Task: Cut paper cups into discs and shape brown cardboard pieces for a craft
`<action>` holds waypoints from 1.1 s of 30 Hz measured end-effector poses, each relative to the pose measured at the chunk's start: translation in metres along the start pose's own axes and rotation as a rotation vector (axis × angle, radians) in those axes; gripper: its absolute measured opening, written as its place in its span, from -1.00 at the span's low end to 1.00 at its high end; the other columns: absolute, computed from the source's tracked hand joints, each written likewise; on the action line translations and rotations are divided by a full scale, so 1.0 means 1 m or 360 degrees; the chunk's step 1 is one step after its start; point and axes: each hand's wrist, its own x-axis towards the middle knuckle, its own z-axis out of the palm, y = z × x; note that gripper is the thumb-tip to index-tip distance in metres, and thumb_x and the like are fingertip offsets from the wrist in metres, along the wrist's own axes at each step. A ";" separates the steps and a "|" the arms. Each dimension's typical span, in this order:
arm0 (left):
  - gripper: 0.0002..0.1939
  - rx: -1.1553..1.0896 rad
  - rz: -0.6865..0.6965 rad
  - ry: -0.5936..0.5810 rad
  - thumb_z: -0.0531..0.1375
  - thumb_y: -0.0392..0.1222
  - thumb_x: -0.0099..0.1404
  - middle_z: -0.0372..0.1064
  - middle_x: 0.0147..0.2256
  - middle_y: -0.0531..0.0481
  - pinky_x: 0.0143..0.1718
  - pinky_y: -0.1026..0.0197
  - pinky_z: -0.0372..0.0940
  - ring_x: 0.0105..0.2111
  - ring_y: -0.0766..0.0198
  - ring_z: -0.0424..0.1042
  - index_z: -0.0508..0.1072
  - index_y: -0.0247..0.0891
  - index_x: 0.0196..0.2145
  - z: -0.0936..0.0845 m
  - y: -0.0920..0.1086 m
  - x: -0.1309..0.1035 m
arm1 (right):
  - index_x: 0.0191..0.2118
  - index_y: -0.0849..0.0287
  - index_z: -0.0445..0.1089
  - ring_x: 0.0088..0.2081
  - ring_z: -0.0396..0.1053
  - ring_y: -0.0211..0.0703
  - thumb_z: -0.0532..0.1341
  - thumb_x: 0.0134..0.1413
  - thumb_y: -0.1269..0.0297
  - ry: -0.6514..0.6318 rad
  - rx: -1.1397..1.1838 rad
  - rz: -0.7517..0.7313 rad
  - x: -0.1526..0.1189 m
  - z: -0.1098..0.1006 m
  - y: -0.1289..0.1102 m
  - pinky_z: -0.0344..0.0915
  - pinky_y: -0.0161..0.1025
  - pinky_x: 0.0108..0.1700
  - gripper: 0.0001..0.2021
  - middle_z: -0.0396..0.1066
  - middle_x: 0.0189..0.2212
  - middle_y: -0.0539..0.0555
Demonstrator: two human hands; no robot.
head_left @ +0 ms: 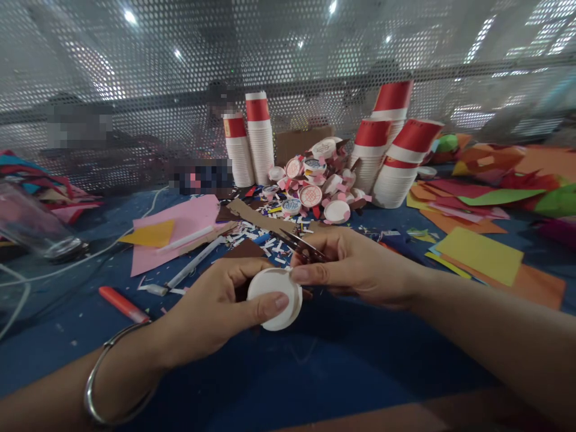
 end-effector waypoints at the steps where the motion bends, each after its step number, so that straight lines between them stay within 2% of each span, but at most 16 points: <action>1: -0.86 -0.0046 -0.0012 -0.0009 0.35 -0.16 0.32 0.37 -0.47 0.10 -0.49 0.47 0.20 -0.50 0.46 0.26 0.58 -0.28 -0.34 -0.001 0.000 0.000 | -0.34 0.26 0.42 -0.57 0.08 -0.47 0.43 0.15 0.25 -0.0030 0.0021 -0.0006 -0.001 -0.001 0.000 -0.10 -0.43 -0.58 -0.78 0.31 -0.57 -0.12; 6: -0.85 -0.0211 -0.0071 -0.0092 0.39 -0.16 0.28 0.40 -0.46 0.08 -0.48 0.45 0.25 -0.50 0.45 0.30 0.58 -0.30 -0.33 -0.002 -0.003 0.000 | -0.30 0.24 0.42 -0.59 0.03 -0.48 0.42 0.17 0.25 -0.0114 0.0093 -0.0036 0.000 -0.002 0.000 -0.12 -0.43 -0.59 -0.79 0.30 -0.56 -0.13; 12: -0.89 -0.0182 -0.0014 -0.0017 0.40 -0.20 0.27 0.45 -0.40 0.02 -0.44 0.41 0.28 -0.47 0.42 0.33 0.64 -0.27 -0.26 -0.003 -0.003 0.003 | -0.32 0.24 0.40 -0.55 0.11 -0.44 0.42 0.17 0.16 -0.0052 -0.0033 -0.0121 0.002 -0.001 -0.001 -0.03 -0.41 -0.54 -0.73 0.31 -0.55 -0.11; 18: -0.90 -0.0115 -0.0051 -0.0095 0.41 -0.21 0.24 0.36 -0.46 0.09 -0.46 0.42 0.23 -0.49 0.44 0.26 0.60 -0.28 -0.36 -0.003 0.002 0.003 | -0.33 0.23 0.40 -0.52 0.10 -0.40 0.46 0.07 0.02 -0.0093 -0.0171 -0.0160 0.000 0.003 -0.006 0.08 -0.39 -0.49 -0.63 0.27 -0.52 -0.11; 23: -0.92 -0.0225 0.0037 0.0159 0.37 -0.19 0.31 0.55 -0.36 0.04 -0.36 0.37 0.30 -0.40 0.37 0.44 0.62 -0.17 -0.22 -0.001 -0.002 0.006 | -0.34 0.21 0.42 -0.44 0.24 -0.33 0.37 0.17 -0.06 0.0181 -0.0478 -0.0354 0.002 0.000 -0.003 0.15 -0.35 -0.41 -0.62 0.33 -0.47 -0.06; 26: -0.92 -0.0067 0.0180 0.0321 0.35 -0.16 0.34 0.56 -0.32 0.03 -0.31 0.36 0.30 -0.34 0.35 0.46 0.63 -0.18 -0.24 -0.004 -0.005 0.008 | -0.33 0.20 0.42 -0.42 0.23 -0.32 0.29 0.26 -0.07 0.0301 -0.0675 -0.0400 0.001 0.000 -0.001 0.13 -0.35 -0.41 -0.61 0.29 -0.48 -0.07; 29: -0.93 0.0091 0.0319 0.0502 0.36 -0.18 0.32 0.52 -0.34 0.05 -0.25 0.35 0.30 -0.32 0.35 0.43 0.63 -0.20 -0.29 -0.009 -0.008 0.008 | -0.31 0.19 0.41 -0.42 0.23 -0.31 0.22 0.33 -0.07 0.0345 -0.0869 -0.0412 -0.001 0.001 -0.002 0.12 -0.35 -0.41 -0.61 0.29 -0.47 -0.06; 33: -0.94 0.0238 0.0392 0.0571 0.37 -0.27 0.23 0.52 -0.38 0.05 -0.29 0.33 0.31 -0.36 0.34 0.42 0.63 -0.22 -0.29 -0.009 -0.007 0.007 | -0.24 0.17 0.44 -0.36 0.28 -0.26 0.22 0.33 -0.05 0.0352 -0.1053 -0.0387 -0.004 0.004 -0.001 0.16 -0.33 -0.35 -0.66 0.39 -0.38 0.00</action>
